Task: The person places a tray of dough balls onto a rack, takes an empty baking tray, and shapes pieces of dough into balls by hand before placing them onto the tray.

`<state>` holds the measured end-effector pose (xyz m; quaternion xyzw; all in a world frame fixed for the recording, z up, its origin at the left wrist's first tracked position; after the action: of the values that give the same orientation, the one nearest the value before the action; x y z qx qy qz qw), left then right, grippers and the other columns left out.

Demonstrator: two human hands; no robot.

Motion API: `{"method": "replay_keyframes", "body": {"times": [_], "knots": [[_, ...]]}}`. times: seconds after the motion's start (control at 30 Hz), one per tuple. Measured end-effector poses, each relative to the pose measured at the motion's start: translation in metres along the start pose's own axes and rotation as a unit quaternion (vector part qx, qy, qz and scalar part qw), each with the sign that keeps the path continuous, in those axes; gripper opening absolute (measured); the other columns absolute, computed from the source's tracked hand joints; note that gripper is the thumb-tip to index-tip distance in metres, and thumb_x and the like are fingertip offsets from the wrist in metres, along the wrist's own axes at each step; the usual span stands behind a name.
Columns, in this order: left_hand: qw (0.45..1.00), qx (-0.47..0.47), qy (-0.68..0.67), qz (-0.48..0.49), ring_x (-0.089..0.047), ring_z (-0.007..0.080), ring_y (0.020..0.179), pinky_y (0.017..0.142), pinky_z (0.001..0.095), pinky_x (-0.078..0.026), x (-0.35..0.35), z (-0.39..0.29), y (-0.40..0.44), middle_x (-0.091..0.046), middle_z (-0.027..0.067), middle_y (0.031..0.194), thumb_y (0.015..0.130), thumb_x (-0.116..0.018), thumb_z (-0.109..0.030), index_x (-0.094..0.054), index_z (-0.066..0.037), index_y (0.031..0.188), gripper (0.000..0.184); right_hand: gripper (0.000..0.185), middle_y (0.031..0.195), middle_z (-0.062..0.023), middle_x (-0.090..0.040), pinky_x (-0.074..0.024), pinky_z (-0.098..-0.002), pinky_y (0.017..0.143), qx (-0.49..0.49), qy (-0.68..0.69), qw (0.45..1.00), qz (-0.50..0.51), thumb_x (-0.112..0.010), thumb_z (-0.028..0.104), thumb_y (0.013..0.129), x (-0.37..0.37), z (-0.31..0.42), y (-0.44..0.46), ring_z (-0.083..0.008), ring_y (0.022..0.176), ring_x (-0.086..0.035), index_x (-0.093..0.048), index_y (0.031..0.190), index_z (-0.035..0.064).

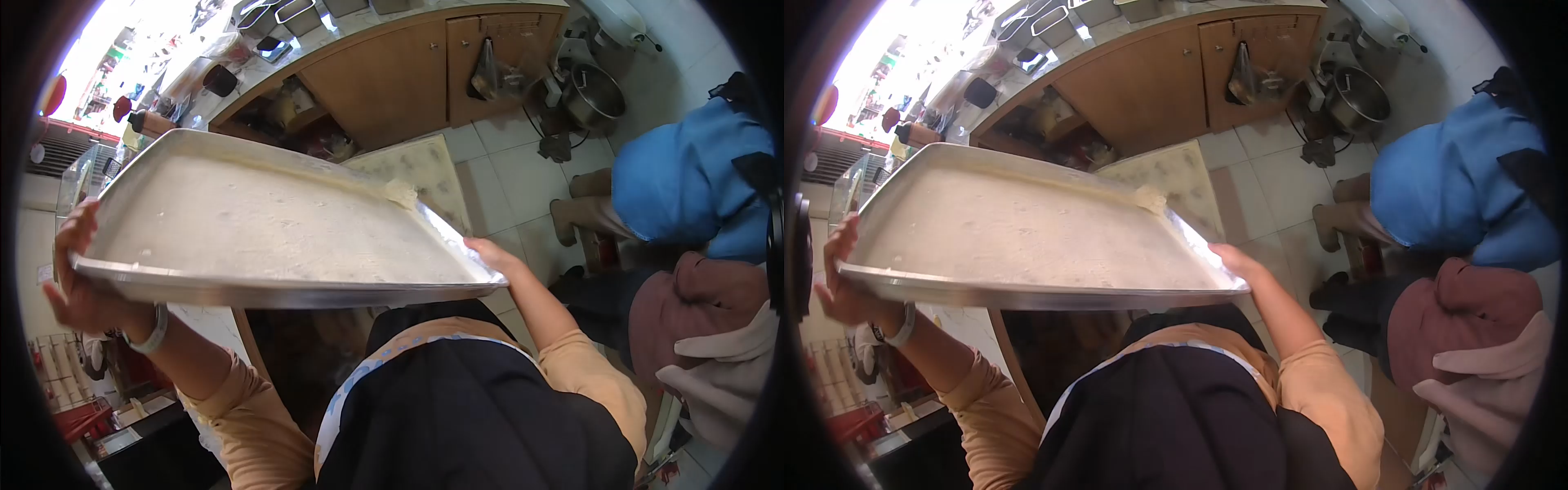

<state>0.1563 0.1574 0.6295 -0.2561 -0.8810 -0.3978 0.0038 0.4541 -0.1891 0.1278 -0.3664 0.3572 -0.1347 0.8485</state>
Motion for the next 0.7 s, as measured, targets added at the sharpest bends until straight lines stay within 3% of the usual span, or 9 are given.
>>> {"method": "replay_keyframes", "body": {"times": [0.1, 0.23, 0.3, 0.37, 0.43, 0.5, 0.53, 0.6, 0.7], "knots": [[0.997, 0.041, 0.025, -0.051, -0.049, 0.0327, 0.097, 0.101, 0.0452, -0.035, -0.018, 0.011, 0.003, -0.052, 0.0194, 0.095, 0.092, -0.018, -0.050, -0.051, 0.007, 0.090, 0.066, 0.042, 0.119, -0.0130, -0.067, -0.0490, -0.0328, 0.093, 0.074, -0.226, 0.971, -0.022, -0.048, 0.027, 0.103, 0.011, -0.030, 0.030, -0.0181, 0.102, -0.064, -0.061, 0.125, -0.0067], [0.998, 0.044, -0.045, -0.029, -0.048, 0.0335, 0.104, 0.101, 0.0482, -0.033, 0.019, 0.015, -0.017, -0.051, 0.0194, 0.094, 0.091, -0.019, -0.053, -0.051, 0.007, 0.092, 0.068, 0.042, 0.124, -0.0129, -0.065, -0.0472, -0.0321, 0.095, 0.024, -0.145, 0.989, -0.005, -0.048, 0.027, 0.103, -0.011, -0.029, 0.012, -0.0171, 0.108, -0.062, -0.060, 0.126, -0.0059], [0.991, 0.034, 0.001, -0.126, -0.048, 0.0339, 0.106, 0.106, 0.0521, -0.031, 0.013, -0.002, -0.040, -0.050, 0.0183, 0.091, 0.089, -0.019, -0.054, -0.049, 0.005, 0.090, 0.066, 0.043, 0.121, -0.0115, -0.066, -0.0472, -0.0316, 0.095, 0.102, -0.169, 0.979, -0.054, -0.049, 0.030, 0.103, 0.005, -0.021, 0.022, -0.0166, 0.107, -0.061, -0.060, 0.125, -0.0058], [0.995, -0.048, -0.032, -0.075, -0.049, 0.0361, 0.107, 0.116, 0.0560, -0.023, 0.057, -0.003, -0.062, -0.050, 0.0188, 0.092, 0.087, -0.019, -0.054, -0.046, 0.004, 0.091, 0.064, 0.048, 0.118, -0.0093, -0.067, -0.0470, -0.0304, 0.095, 0.163, -0.179, 0.967, -0.081, -0.049, 0.036, 0.103, 0.020, 0.004, 0.018, -0.0156, 0.105, -0.061, -0.059, 0.126, -0.0047], [0.967, -0.009, -0.242, 0.074, -0.036, 0.0367, 0.132, 0.122, 0.0505, -0.013, 0.050, -0.016, -0.072, -0.046, 0.0242, 0.131, 0.087, -0.024, -0.061, -0.047, 0.010, 0.122, 0.082, 0.048, 0.112, -0.0058, -0.067, -0.0475, -0.0286, 0.090, 0.214, -0.186, 0.952, -0.119, -0.048, 0.040, 0.104, 0.014, 0.049, -0.012, -0.0113, 0.098, -0.059, -0.060, 0.122, -0.0027], [0.875, 0.109, -0.468, 0.053, -0.024, 0.0345, 0.145, 0.122, 0.0475, -0.013, 0.010, -0.029, -0.090, -0.031, 0.0238, 0.153, 0.089, -0.029, -0.062, -0.034, 0.010, 0.144, 0.091, 0.044, 0.106, -0.0039, -0.067, -0.0482, -0.0263, 0.085, 0.287, -0.185, 0.933, -0.116, -0.048, 0.040, 0.104, 0.014, 0.089, -0.036, -0.0086, 0.094, -0.059, -0.060, 0.118, -0.0004], [0.969, 0.167, -0.108, -0.144, -0.008, 0.0281, 0.151, 0.121, 0.0443, -0.013, 0.040, -0.005, -0.111, -0.006, 0.0187, 0.163, 0.091, -0.042, -0.062, -0.001, 0.006, 0.153, 0.101, 0.042, 0.104, -0.0029, -0.067, -0.0484, -0.0257, 0.084, 0.318, -0.218, 0.912, -0.140, -0.048, 0.039, 0.104, 0.006, 0.114, -0.057, -0.0077, 0.092, -0.059, -0.060, 0.117, 0.0005], [0.826, 0.295, -0.480, -0.002, -0.030, 0.0314, 0.143, 0.118, 0.0471, -0.023, 0.054, 0.042, -0.151, -0.030, 0.0185, 0.156, 0.093, -0.048, -0.063, -0.019, 0.008, 0.151, 0.096, 0.039, 0.101, -0.0012, -0.066, -0.0481, -0.0248, 0.081, 0.383, -0.214, 0.881, -0.176, -0.050, 0.037, 0.104, 0.012, 0.151, -0.083, -0.0069, 0.089, -0.058, -0.059, 0.116, 0.0012], [0.889, 0.400, -0.217, -0.046, -0.061, 0.0229, 0.111, 0.101, 0.0371, -0.047, 0.123, 0.171, -0.275, -0.059, 0.0143, 0.130, 0.101, -0.038, -0.055, -0.041, 0.002, 0.142, 0.070, 0.038, 0.096, -0.0011, -0.066, -0.0484, -0.0250, 0.077, 0.489, -0.301, 0.783, -0.240, -0.052, 0.035, 0.103, 0.006, 0.204, -0.131, -0.0084, 0.084, -0.058, -0.057, 0.119, 0.0008]]}}
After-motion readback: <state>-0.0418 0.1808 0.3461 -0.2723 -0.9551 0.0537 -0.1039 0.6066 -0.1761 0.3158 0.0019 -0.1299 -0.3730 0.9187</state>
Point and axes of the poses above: each hand's wrist, its own y-axis towards the middle knuckle, its own x-axis out of the back of the hand, z = x × y, the point moved 4 cm from there along y, towards the middle knuckle
